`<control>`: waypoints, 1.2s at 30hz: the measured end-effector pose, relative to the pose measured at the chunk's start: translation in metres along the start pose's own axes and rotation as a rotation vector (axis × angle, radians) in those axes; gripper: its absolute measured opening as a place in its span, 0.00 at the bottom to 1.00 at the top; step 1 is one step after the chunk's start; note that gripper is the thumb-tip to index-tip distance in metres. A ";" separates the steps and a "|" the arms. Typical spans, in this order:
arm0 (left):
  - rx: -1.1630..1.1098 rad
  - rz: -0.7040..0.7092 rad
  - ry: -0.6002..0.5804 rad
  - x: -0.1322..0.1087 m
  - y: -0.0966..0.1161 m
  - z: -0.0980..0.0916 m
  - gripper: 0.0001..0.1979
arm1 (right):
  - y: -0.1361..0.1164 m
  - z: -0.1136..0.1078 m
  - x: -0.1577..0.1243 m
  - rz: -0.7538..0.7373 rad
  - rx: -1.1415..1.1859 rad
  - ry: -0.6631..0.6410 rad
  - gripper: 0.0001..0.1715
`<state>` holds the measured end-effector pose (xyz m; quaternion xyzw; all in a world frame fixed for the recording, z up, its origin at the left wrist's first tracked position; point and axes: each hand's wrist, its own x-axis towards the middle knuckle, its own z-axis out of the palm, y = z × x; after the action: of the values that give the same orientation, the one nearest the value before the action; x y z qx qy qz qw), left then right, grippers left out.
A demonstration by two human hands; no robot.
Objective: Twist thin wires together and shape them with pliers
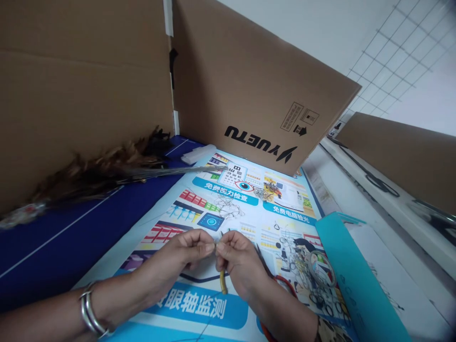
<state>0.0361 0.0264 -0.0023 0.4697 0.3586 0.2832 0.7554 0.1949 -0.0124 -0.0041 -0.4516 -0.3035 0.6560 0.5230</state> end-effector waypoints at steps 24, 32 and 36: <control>-0.047 0.024 -0.031 0.001 0.002 0.010 0.17 | 0.005 0.006 -0.001 0.016 0.102 0.044 0.18; -0.077 0.079 -0.011 0.002 -0.008 0.013 0.17 | 0.014 0.010 -0.003 -0.063 0.106 0.120 0.16; -0.109 0.079 -0.025 0.003 -0.009 0.016 0.18 | 0.018 0.010 -0.001 -0.107 0.106 0.124 0.15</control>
<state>0.0517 0.0165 -0.0066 0.4450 0.3143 0.3262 0.7725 0.1785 -0.0180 -0.0155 -0.4463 -0.2592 0.6129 0.5983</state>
